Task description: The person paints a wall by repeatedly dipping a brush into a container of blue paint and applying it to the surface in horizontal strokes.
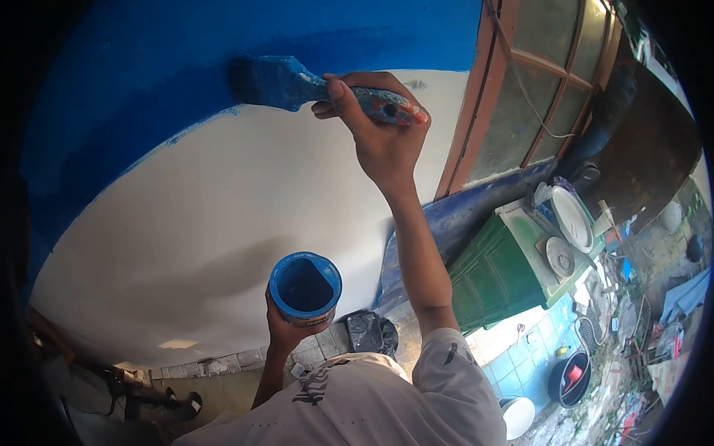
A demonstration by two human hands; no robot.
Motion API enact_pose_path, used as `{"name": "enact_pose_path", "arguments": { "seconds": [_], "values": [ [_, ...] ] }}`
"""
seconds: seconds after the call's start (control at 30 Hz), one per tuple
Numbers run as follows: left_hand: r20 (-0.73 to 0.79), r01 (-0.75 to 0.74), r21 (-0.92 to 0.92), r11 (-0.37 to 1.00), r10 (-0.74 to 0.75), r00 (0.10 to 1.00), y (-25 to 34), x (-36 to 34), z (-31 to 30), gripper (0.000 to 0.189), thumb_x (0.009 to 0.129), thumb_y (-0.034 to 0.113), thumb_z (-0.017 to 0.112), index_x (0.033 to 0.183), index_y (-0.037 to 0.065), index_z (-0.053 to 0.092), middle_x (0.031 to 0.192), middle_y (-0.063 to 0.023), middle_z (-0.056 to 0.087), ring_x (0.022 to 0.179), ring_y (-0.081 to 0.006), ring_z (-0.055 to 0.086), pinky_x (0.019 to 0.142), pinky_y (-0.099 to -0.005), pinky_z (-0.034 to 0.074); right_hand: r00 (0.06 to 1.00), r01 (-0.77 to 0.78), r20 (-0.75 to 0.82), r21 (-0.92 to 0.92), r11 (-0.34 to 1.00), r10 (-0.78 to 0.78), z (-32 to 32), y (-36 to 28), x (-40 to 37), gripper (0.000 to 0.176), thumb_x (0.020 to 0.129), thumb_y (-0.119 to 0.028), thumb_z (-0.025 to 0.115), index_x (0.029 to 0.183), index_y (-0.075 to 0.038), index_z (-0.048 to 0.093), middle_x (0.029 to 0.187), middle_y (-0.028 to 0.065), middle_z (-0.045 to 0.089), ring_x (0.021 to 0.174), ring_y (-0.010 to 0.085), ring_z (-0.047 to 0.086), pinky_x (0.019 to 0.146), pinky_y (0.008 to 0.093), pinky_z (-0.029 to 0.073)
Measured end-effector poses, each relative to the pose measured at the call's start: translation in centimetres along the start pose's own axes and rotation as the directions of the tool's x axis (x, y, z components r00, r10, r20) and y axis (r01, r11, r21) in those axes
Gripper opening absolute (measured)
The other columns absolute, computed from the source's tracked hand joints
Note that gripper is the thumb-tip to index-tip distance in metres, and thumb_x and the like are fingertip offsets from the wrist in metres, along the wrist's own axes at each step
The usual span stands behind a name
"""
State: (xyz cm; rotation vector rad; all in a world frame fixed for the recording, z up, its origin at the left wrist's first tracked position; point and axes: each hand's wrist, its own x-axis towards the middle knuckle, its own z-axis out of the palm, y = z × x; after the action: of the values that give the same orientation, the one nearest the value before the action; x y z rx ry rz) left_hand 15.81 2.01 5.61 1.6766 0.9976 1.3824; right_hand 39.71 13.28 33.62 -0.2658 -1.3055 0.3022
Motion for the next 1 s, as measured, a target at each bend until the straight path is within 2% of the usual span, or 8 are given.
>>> {"name": "enact_pose_path", "arguments": {
  "seconds": [0.4, 0.5, 0.57, 0.7, 0.8, 0.9, 1.0],
  "values": [
    [0.008, -0.035, 0.059, 0.998, 0.035, 0.999, -0.2, 0.4, 0.0, 0.122, 0.054, 0.018, 0.104, 0.152, 0.009, 0.032, 0.141, -0.0132, 0.052, 0.131, -0.0281, 0.057, 0.110, -0.0461, 0.049, 0.998, -0.026, -0.063, -0.041, 0.999, 0.023, -1.3, 0.2, -0.2, 0.022, 0.095, -0.010, 0.076, 0.102, 0.010, 0.069, 0.094, 0.0196, 0.075, 0.082, 0.0286, 0.078, 0.073, 0.0359, 0.067],
    [0.007, -0.049, 0.014, 0.999, 0.048, 0.999, -0.7, 0.3, 0.1, 0.121, 0.054, 0.017, 0.104, 0.151, 0.009, 0.032, 0.141, -0.0131, 0.053, 0.130, -0.0280, 0.058, 0.109, -0.0456, 0.050, 0.994, -0.023, -0.104, -0.055, 0.998, 0.017, -1.6, -0.4, -0.2, 0.022, 0.095, -0.009, 0.076, 0.101, 0.010, 0.068, 0.094, 0.0198, 0.075, 0.081, 0.0287, 0.078, 0.073, 0.0362, 0.067],
    [0.021, 0.009, -0.039, 0.999, -0.009, 1.000, -1.1, 0.1, 0.0, 0.128, 0.053, 0.022, 0.104, 0.155, 0.004, 0.028, 0.145, -0.0173, 0.050, 0.135, -0.0318, 0.054, 0.113, -0.0461, 0.045, 0.992, -0.034, -0.126, -0.087, 0.996, 0.022, -1.9, -0.7, -0.1, 0.021, 0.095, -0.008, 0.076, 0.101, 0.010, 0.067, 0.094, 0.0201, 0.075, 0.081, 0.0288, 0.078, 0.073, 0.0363, 0.067],
    [0.023, -0.003, -0.040, 0.999, 0.004, 1.000, -1.2, 0.2, 0.0, 0.128, 0.053, 0.021, 0.104, 0.155, 0.004, 0.029, 0.144, -0.0169, 0.050, 0.134, -0.0315, 0.054, 0.113, -0.0462, 0.045, 0.992, -0.016, -0.128, -0.090, 0.996, 0.004, -3.0, -0.3, 0.1, 0.021, 0.095, -0.008, 0.076, 0.101, 0.010, 0.067, 0.095, 0.0204, 0.075, 0.081, 0.0286, 0.078, 0.073, 0.0370, 0.067],
    [0.023, -0.012, -0.034, 0.999, 0.013, 1.000, -1.3, 0.3, 0.0, 0.128, 0.052, 0.021, 0.104, 0.155, 0.005, 0.029, 0.144, -0.0165, 0.051, 0.134, -0.0312, 0.054, 0.113, -0.0464, 0.045, 0.992, 0.015, -0.125, -0.092, 0.996, -0.026, -3.9, -0.5, 0.2, 0.021, 0.095, -0.008, 0.076, 0.101, 0.009, 0.067, 0.095, 0.0199, 0.075, 0.081, 0.0276, 0.078, 0.074, 0.0354, 0.066],
    [0.024, -0.008, -0.016, 1.000, 0.008, 1.000, -0.9, 0.3, 0.0, 0.128, 0.052, 0.021, 0.104, 0.155, 0.005, 0.029, 0.143, -0.0161, 0.052, 0.133, -0.0311, 0.055, 0.113, -0.0464, 0.045, 0.989, -0.021, -0.151, -0.159, 0.987, -0.003, -4.6, -0.8, 0.2, 0.020, 0.095, -0.009, 0.076, 0.101, 0.009, 0.068, 0.094, 0.0191, 0.076, 0.081, 0.0268, 0.078, 0.076, 0.0324, 0.065],
    [0.019, -0.021, -0.014, 1.000, 0.021, 1.000, -0.7, 0.5, 0.2, 0.128, 0.052, 0.022, 0.104, 0.155, 0.005, 0.029, 0.143, -0.0160, 0.052, 0.133, -0.0309, 0.055, 0.113, -0.0465, 0.045, 0.985, 0.004, -0.172, -0.133, 0.991, -0.027, -5.3, -0.8, 0.3, 0.019, 0.095, -0.009, 0.076, 0.101, 0.008, 0.068, 0.092, 0.0182, 0.076, 0.082, 0.0263, 0.078, 0.076, 0.0299, 0.063]
  ]
}}
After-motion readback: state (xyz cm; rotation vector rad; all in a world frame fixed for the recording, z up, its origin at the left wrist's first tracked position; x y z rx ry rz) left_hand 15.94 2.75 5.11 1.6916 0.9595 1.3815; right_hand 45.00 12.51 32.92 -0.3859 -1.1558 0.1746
